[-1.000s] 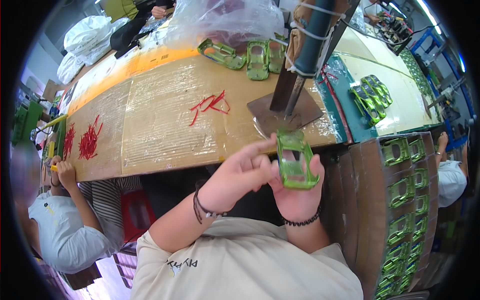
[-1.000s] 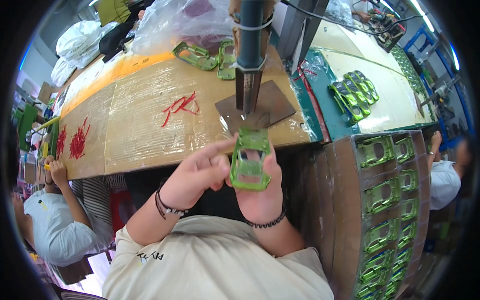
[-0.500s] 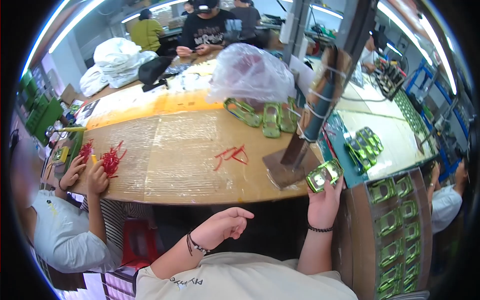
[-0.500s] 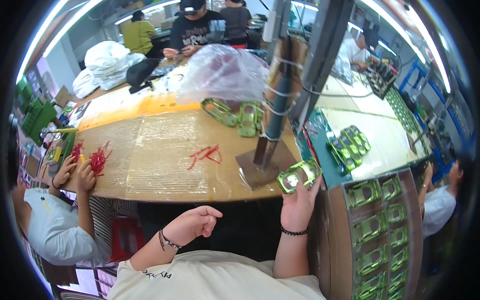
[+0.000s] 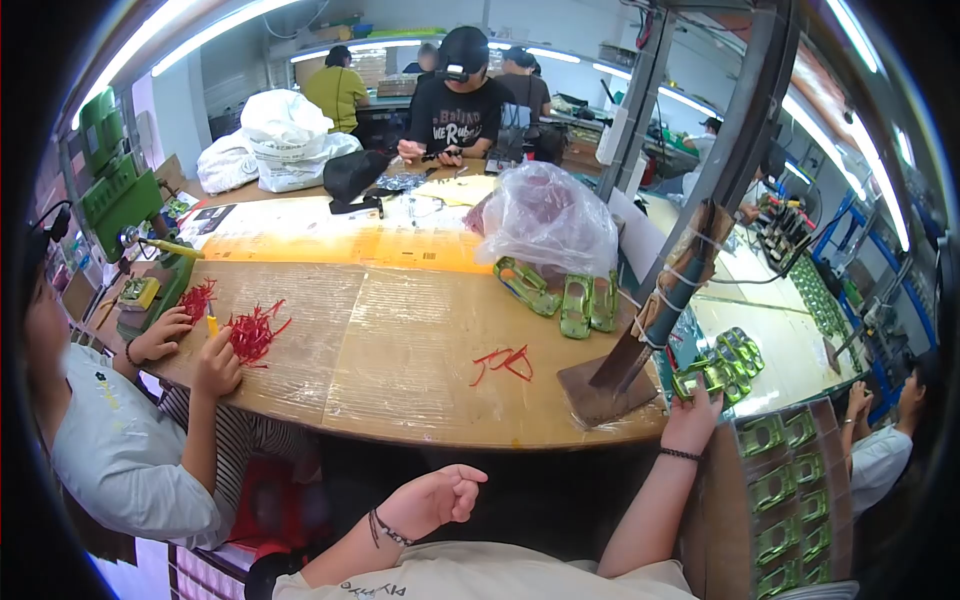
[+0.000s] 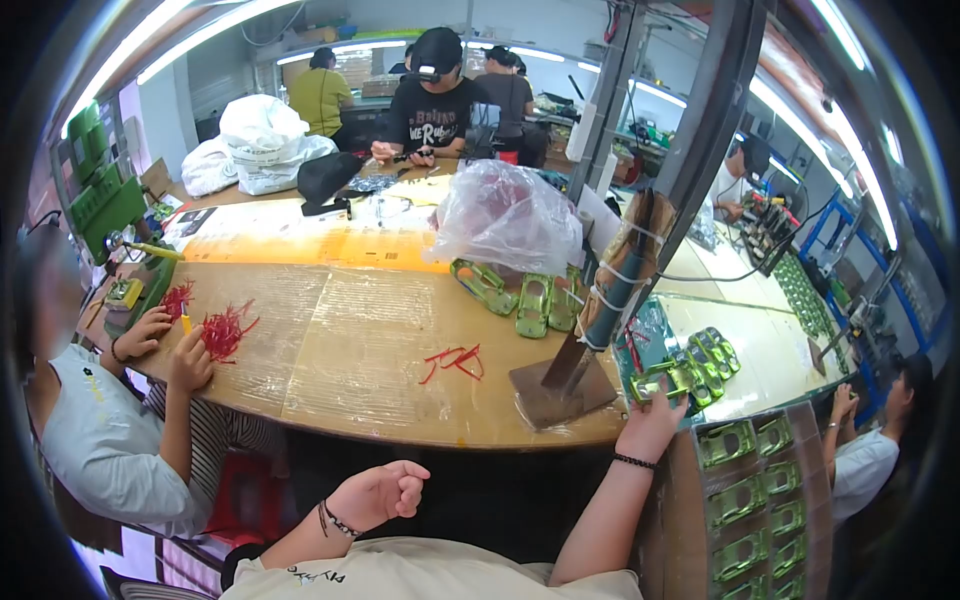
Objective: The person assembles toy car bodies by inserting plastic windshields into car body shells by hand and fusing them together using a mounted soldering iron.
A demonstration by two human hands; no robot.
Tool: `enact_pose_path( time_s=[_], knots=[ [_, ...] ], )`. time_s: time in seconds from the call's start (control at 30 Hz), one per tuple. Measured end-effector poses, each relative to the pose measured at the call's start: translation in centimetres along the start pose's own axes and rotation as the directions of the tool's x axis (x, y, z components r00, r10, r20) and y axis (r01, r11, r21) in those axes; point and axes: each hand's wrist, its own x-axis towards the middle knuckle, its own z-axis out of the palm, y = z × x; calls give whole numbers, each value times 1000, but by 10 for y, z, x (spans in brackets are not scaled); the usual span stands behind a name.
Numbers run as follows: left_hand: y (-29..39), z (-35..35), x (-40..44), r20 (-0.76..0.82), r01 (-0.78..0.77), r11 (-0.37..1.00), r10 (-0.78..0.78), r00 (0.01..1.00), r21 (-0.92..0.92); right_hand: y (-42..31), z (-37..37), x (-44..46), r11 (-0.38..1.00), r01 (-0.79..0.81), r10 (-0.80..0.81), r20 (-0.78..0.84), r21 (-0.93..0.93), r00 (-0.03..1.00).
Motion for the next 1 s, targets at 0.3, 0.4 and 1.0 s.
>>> enact_pose_path(
  time_s=[0.3,0.4,1.0],
  knots=[
    [-7,-19,-16,-3,-11,1000,11,1000,-24,13,2,31,920,-167,213,-94,354,973],
    [-9,-25,-25,-17,-15,999,14,1000,-49,7,16,21,938,-81,122,-102,337,987],
    [-30,-59,-20,-142,-43,977,13,990,-207,10,9,25,-433,73,-331,234,-898,914]
  ],
)
